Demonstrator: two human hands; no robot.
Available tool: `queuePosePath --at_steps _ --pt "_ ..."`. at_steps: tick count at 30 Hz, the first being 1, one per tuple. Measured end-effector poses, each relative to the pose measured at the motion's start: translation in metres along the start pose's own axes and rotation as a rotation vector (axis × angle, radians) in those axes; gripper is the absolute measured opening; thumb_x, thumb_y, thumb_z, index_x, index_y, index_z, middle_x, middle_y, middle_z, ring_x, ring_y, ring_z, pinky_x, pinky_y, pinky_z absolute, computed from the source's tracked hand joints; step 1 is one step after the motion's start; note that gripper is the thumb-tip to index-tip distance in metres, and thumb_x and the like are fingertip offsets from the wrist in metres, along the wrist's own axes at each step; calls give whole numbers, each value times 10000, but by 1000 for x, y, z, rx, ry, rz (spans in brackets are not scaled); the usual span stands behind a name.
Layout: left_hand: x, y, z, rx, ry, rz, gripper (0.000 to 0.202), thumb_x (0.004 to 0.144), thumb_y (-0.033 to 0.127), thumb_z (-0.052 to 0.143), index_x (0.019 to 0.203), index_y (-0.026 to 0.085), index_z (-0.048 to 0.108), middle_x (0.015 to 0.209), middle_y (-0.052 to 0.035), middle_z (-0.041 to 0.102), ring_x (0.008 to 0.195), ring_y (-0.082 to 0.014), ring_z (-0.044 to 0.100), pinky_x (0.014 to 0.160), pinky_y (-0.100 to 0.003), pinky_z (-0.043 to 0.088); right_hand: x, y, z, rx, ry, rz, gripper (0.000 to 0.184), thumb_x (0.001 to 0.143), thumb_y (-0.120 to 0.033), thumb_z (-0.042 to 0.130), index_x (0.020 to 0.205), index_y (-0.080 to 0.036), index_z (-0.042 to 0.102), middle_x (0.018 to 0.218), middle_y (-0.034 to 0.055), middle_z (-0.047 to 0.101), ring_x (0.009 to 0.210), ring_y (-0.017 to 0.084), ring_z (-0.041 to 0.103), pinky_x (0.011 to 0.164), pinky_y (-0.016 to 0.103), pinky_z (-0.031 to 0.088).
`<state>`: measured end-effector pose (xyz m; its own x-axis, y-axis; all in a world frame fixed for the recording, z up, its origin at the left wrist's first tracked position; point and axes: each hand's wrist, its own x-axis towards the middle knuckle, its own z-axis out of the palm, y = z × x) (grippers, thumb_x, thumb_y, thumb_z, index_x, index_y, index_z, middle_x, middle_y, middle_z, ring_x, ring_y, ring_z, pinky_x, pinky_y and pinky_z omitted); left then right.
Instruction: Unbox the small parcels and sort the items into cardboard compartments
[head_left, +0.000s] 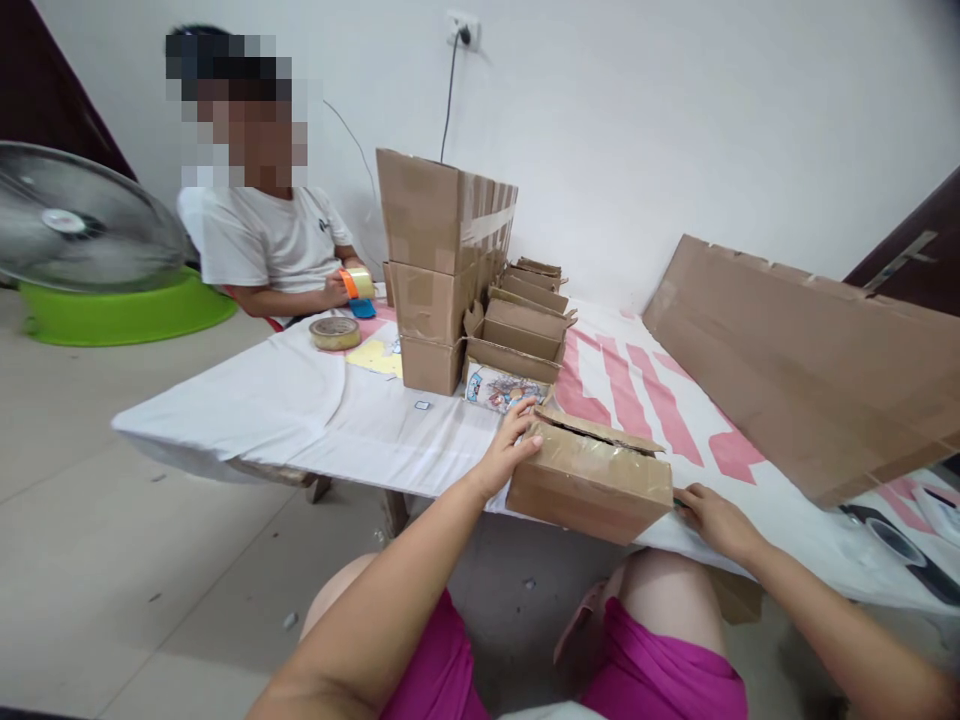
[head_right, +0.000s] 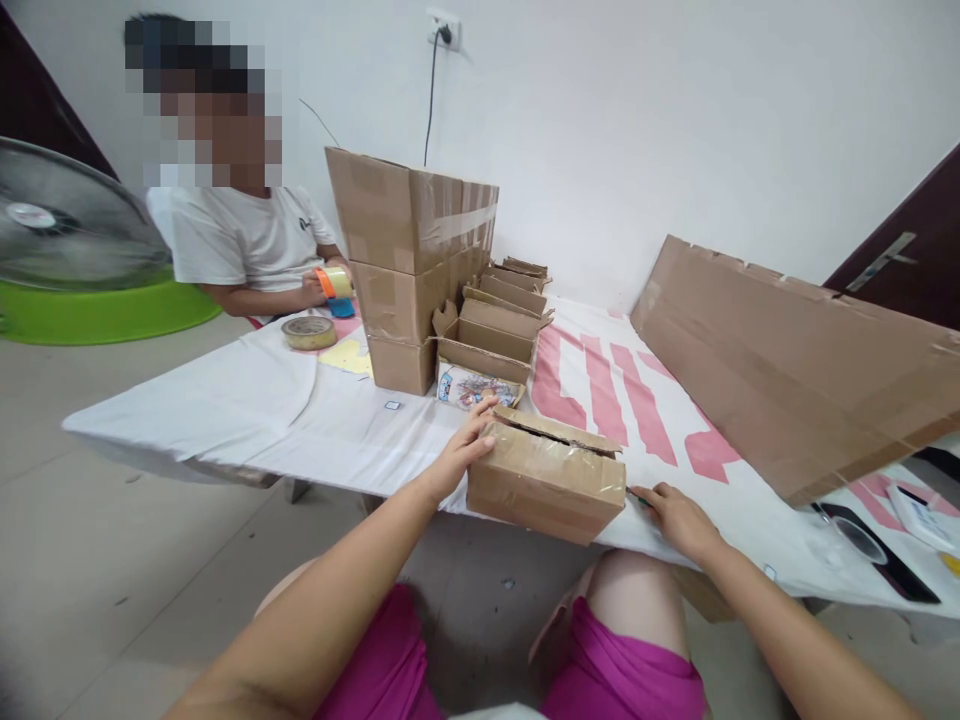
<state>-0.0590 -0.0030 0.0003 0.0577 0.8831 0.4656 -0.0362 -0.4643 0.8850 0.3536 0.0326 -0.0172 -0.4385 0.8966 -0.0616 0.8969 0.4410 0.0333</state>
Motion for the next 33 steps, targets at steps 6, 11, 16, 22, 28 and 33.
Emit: queuePosePath --at_steps 6,11,16,22,28,33 --pt "-1 15 -8 -343 -56 -147 337 663 480 765 900 240 745 1551 -5 269 1454 -319 149 1165 -444 174 11 5 14 -10 51 -11 409 826 -270 487 1215 -262 613 1104 100 628 1002 249 609 868 384 487" --pt "-3 22 -16 -404 -277 -109 477 763 654 582 702 212 750 1574 57 212 1450 -324 177 1157 -438 226 19 -19 -12 219 290 -38 392 924 -427 371 1202 -240 573 1163 112 605 1083 261 589 931 437 484" --pt "-3 19 -18 -66 -395 -66 412 669 548 748 925 226 742 1605 39 54 1474 -312 31 1187 -392 158 20 -53 -38 476 420 -42 464 951 -520 280 1242 -246 518 1176 101 602 1127 254 564 983 442 452" --pt "-5 14 -12 240 -362 -80 1113 513 559 839 1452 278 311 1598 -78 -97 1459 -340 -112 1184 -506 76 13 -78 -46 566 277 -143 927 766 -707 523 1498 -275 153 1536 126 272 1381 330 314 1093 516 338" --pt "-7 9 -5 251 -275 -119 1225 530 528 842 1497 234 152 1588 -156 -79 1467 -334 -69 1173 -517 133 19 -83 -49 381 175 -103 968 680 -664 663 1469 -283 252 1549 158 203 1431 361 180 1118 570 260" --pt "-7 4 -1 194 -235 -80 1195 539 468 857 1492 249 171 1587 -155 33 1470 -332 -18 1183 -514 96 23 -84 -46 376 199 -70 879 716 -647 638 1444 -290 297 1528 154 250 1433 348 185 1110 554 287"
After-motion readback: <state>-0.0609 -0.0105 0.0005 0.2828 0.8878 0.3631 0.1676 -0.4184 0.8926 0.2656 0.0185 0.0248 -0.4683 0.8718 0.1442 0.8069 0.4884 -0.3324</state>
